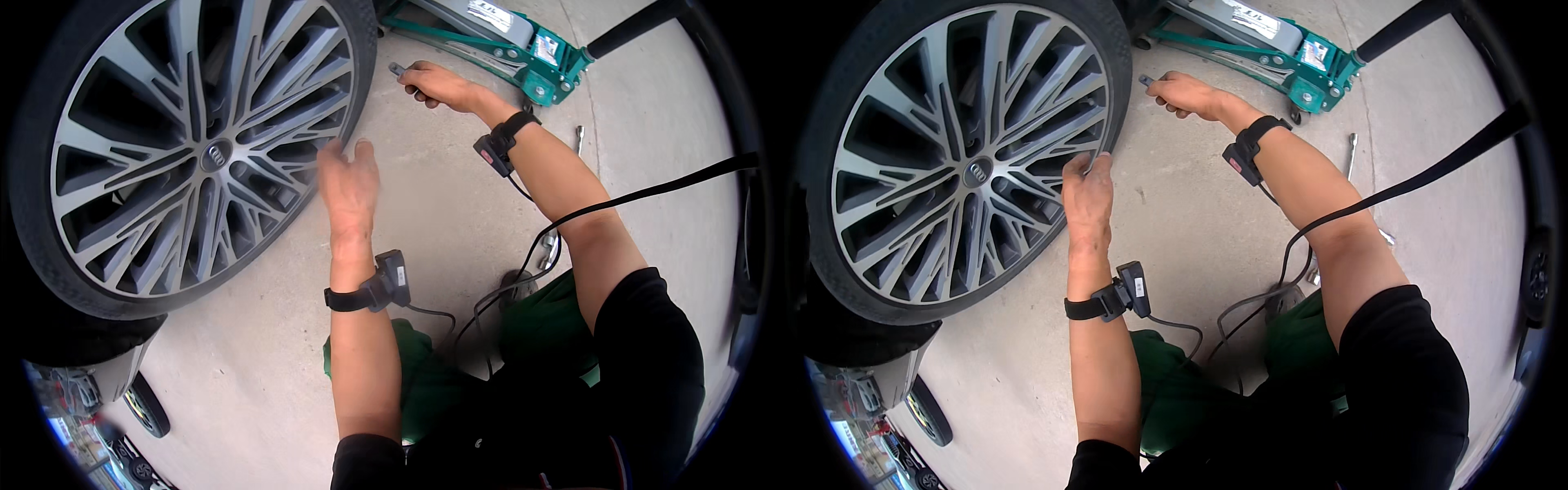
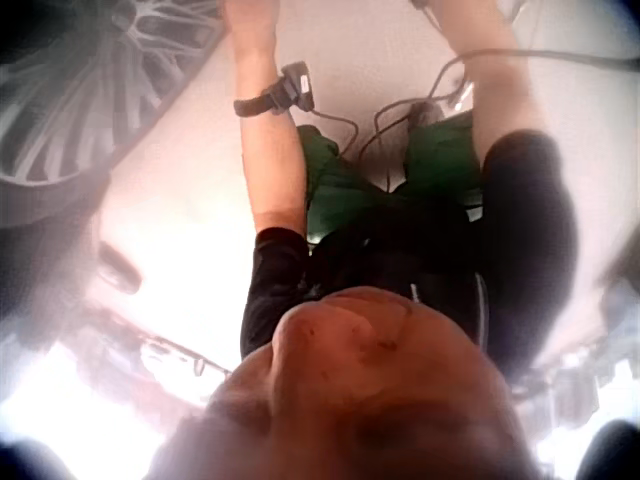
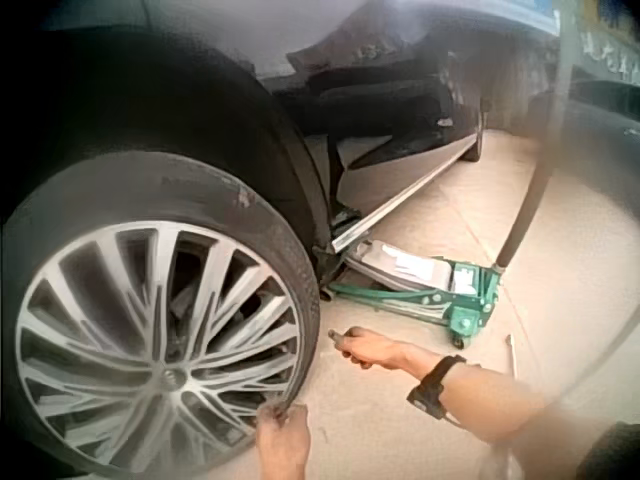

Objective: The person lifts a car using a floor jack, removes lug nuts and caps, and uses a cross wrench to loosen a wheel.

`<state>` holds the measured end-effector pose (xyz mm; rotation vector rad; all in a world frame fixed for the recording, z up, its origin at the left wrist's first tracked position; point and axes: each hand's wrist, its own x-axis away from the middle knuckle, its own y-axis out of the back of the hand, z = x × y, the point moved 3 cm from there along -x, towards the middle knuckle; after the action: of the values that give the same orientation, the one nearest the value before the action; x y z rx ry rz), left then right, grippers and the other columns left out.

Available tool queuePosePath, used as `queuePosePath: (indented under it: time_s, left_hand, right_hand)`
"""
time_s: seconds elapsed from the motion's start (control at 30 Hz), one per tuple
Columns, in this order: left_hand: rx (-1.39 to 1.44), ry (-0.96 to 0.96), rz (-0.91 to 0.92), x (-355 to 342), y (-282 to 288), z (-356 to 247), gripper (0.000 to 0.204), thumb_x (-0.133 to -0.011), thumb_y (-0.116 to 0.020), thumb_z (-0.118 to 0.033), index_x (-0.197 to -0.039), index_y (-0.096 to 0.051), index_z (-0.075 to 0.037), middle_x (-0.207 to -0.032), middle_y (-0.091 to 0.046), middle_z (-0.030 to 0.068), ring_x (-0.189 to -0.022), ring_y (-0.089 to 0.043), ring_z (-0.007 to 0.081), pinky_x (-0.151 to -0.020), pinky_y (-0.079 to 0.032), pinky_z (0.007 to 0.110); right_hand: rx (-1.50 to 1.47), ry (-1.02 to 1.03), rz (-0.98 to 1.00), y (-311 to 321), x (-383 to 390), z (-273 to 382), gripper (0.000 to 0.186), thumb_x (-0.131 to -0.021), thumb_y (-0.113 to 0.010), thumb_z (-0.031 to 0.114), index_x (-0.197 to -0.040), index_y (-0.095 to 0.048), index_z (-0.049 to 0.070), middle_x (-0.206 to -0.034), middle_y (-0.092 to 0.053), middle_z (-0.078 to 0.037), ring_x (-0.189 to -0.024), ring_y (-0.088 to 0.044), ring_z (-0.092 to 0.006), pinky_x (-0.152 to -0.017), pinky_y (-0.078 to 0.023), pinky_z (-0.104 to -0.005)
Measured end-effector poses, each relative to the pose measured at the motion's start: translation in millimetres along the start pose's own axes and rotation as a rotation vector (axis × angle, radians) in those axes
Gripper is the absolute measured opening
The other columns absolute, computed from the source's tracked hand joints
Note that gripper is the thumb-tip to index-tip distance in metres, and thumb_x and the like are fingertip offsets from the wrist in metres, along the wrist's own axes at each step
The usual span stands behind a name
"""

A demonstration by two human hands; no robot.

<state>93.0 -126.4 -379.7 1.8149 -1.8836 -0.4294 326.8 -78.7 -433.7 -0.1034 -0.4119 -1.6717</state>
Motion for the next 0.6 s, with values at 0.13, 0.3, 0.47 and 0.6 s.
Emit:
queuePosePath:
  time_s: [0.13, 0.3, 0.47, 0.6]
  left_hand:
    - [-0.12, -0.001, -0.101, 1.6, 59.8, 17.8, 0.056, -0.087, -0.063, -0.031, -0.127, -0.053, 0.008, -0.13, -0.055, 0.028, -0.123, -0.053, 0.0376, -0.103, -0.04, 0.039]
    - [-0.899, 0.032, 0.12, 26.6, 110.3, 50.1, 0.051, -0.089, -0.058, -0.034, -0.123, -0.053, 0.003, -0.126, -0.056, 0.0222, -0.118, -0.056, 0.036, -0.099, -0.045, 0.043]
    - [-1.046, 0.373, 0.531, 41.9, 148.0, 108.6, 0.057, -0.093, -0.05, -0.043, -0.126, -0.055, 0.004, -0.132, -0.056, 0.0248, -0.124, -0.054, 0.0349, -0.104, -0.044, 0.042]
    - [-1.03, 0.327, 0.535, 44.5, 155.8, 119.9, 0.056, -0.093, -0.049, -0.042, -0.124, -0.056, 0.004, -0.128, -0.059, 0.0235, -0.122, -0.056, 0.0345, -0.103, -0.044, 0.042]
  right_hand:
    - [-0.094, 0.238, 0.396, -136.2, 18.7, 84.1, 0.039, -0.097, -0.052, 0.038, -0.092, -0.062, 0.001, -0.077, -0.051, 0.0, -0.064, -0.04, -0.0114, -0.053, -0.036, -0.0273]
    - [0.098, 0.532, 0.11, -231.3, 28.7, 110.2, 0.044, -0.094, -0.052, 0.039, -0.088, -0.068, -0.002, -0.07, -0.063, -0.018, -0.068, -0.06, -0.0328, -0.069, -0.047, -0.0413]
    - [0.166, 0.53, 0.1, -283.8, 32.4, 105.1, 0.043, -0.092, -0.051, 0.028, -0.098, -0.057, -0.014, -0.087, -0.065, -0.03, -0.085, -0.064, -0.0456, -0.08, -0.05, -0.0463]
    - [0.298, 0.563, -0.007, -298.6, 34.6, 104.0, 0.037, -0.093, -0.055, 0.024, -0.105, -0.056, -0.01, -0.08, -0.065, -0.026, -0.079, -0.065, -0.0424, -0.075, -0.051, -0.0457]
